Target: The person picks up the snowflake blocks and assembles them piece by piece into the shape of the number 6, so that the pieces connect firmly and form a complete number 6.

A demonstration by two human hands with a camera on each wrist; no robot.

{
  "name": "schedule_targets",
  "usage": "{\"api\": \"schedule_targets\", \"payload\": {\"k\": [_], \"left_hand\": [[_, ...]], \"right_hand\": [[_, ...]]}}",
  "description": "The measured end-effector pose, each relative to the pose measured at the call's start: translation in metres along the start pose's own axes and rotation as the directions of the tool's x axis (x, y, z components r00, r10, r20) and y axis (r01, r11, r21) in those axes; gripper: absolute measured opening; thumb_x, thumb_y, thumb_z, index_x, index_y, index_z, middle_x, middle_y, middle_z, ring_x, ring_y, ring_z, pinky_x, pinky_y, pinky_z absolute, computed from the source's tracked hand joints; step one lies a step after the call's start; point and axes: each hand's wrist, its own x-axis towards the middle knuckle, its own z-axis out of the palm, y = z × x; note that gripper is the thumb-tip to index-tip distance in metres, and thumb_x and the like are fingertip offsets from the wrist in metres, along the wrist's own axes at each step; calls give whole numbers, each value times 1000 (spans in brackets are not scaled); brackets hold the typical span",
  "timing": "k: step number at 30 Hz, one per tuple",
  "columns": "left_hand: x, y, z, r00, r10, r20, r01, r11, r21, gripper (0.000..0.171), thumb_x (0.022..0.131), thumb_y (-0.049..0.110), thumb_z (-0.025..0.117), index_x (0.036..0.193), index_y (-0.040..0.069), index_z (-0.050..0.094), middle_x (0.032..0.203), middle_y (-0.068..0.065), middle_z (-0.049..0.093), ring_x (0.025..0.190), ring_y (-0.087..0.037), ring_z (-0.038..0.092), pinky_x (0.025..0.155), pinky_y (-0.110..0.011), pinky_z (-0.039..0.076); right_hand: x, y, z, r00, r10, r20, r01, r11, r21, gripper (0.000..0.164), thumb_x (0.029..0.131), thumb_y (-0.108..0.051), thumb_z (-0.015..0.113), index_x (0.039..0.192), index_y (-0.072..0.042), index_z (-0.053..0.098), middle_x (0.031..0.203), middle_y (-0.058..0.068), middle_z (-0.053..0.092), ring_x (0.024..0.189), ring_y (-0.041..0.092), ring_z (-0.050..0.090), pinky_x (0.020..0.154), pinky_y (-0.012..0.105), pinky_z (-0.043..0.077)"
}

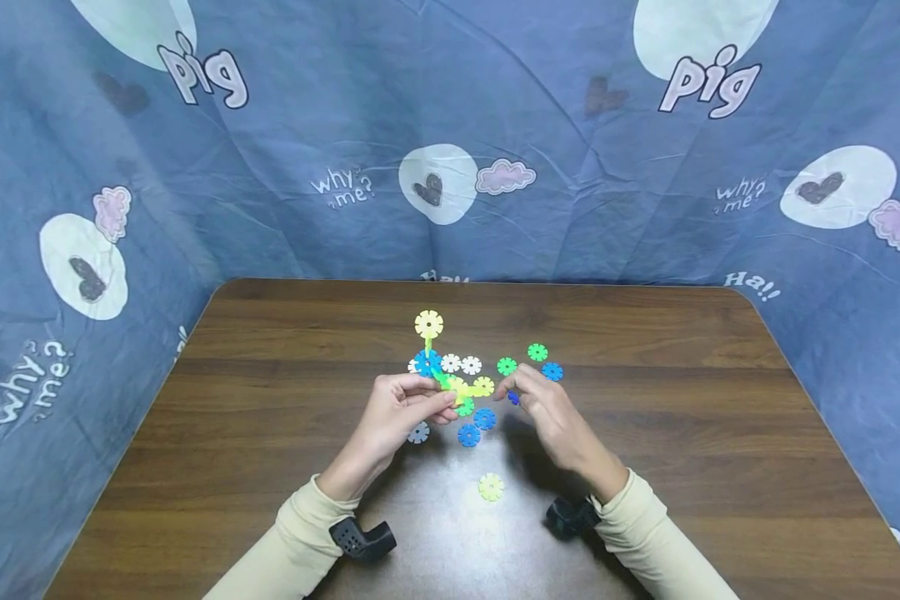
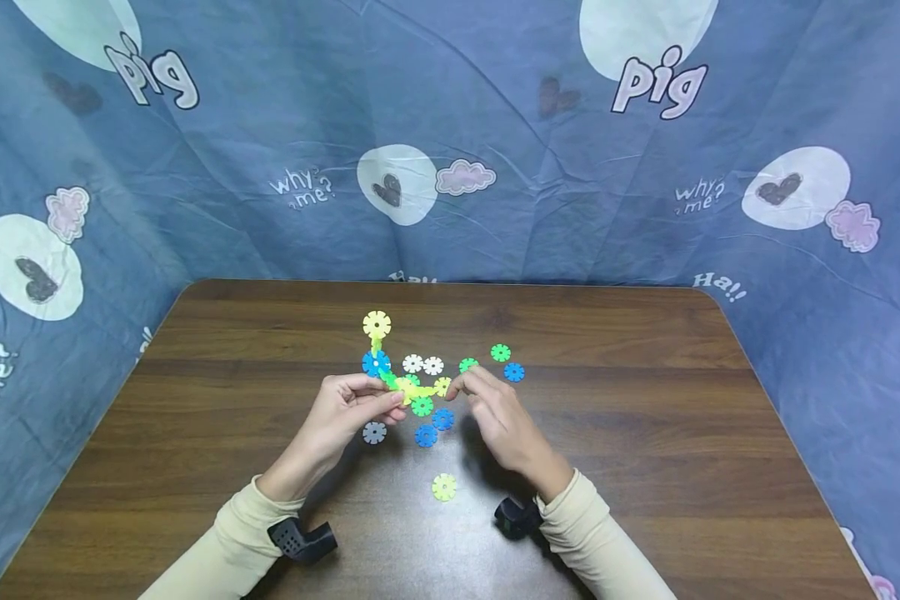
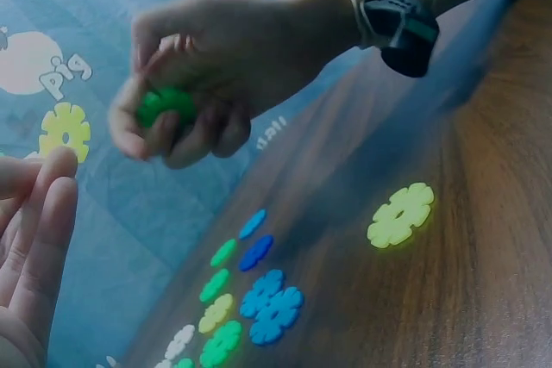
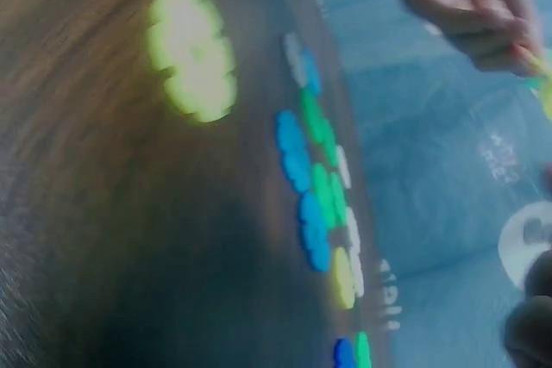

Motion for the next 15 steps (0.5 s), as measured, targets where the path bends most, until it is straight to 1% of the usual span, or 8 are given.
{"api": "schedule_targets", "payload": {"k": [3, 4, 6, 8, 10, 13, 14, 15], "left_hand": [[1, -1, 0, 1000, -10, -1, 10, 1000, -7, 24, 94, 2, 73, 104, -19, 67, 85, -20, 78, 73, -12, 77, 75, -38, 67], [1, -1, 0, 1000, -12, -1, 12, 1000, -12, 24, 94, 2, 73, 105, -19, 67, 85, -20, 78, 73, -12, 77, 75, -38, 67], [1, -1, 1, 1000, -9, -2, 9, 1000, -24, 24, 94, 1, 72, 105, -19, 67, 87, -26, 77, 73, -12, 77, 74, -37, 67], [1, 0, 1, 1000, -4, -9, 4, 1000, -31, 24, 93, 0, 72, 105, -19, 67, 89, -32, 75, 72, -11, 77, 73, -34, 67], [1, -1, 2, 1000, 2, -16, -2, 999, -33, 23, 93, 0, 72, 105, -20, 67, 91, -37, 73, 71, -11, 77, 72, -32, 67], [1, -1, 2, 1000, 5, -22, -5, 999, -31, 23, 93, -1, 72, 105, -20, 67, 92, -40, 71, 71, -11, 77, 72, -32, 66], [1, -1, 2, 1000, 4, -22, -5, 1000, -30, 23, 93, -1, 72, 105, -20, 66, 91, -39, 72, 71, -11, 77, 72, -32, 66], [1, -1, 2, 1000, 4, -23, -4, 1000, -28, 23, 93, -1, 72, 105, -20, 67, 91, -37, 73, 71, -11, 77, 72, -33, 67]], "right_hand": [[3, 2, -5, 995, 86, 41, -88, 995, 52, 43, 89, 7, 36, 105, -11, 71, 89, 1, 60, 79, 8, 47, 71, 26, 45], [4, 2, -6, 992, 115, 54, -118, 991, 62, 43, 92, 6, 36, 107, -13, 72, 88, 0, 58, 77, 7, 45, 70, 26, 44], [5, 1, -9, 981, 171, 87, -182, 974, 134, 36, 100, 3, 40, 114, -11, 70, 83, -1, 54, 72, 7, 46, 66, 24, 45], [6, -1, -11, 968, 227, 105, -246, 942, 231, 27, 104, -2, 48, 121, -9, 68, 91, -5, 58, 72, 5, 49, 64, 21, 47], [7, -2, -12, 956, 278, 94, -293, 893, 341, 21, 104, -5, 58, 123, -3, 65, 96, -8, 63, 66, 5, 51, 57, 20, 47], [7, -3, -14, 939, 339, 58, -325, 821, 469, 24, 98, -4, 68, 121, 5, 65, 107, -13, 71, 67, 5, 60, 52, 21, 50], [7, -3, -14, 936, 349, 46, -324, 805, 498, 26, 97, -3, 69, 120, 7, 65, 105, -12, 73, 69, 6, 63, 52, 23, 52], [6, -3, -15, 934, 356, 42, -325, 792, 517, 26, 96, -2, 70, 120, 8, 66, 102, -11, 75, 65, 6, 64, 49, 25, 53]]}}
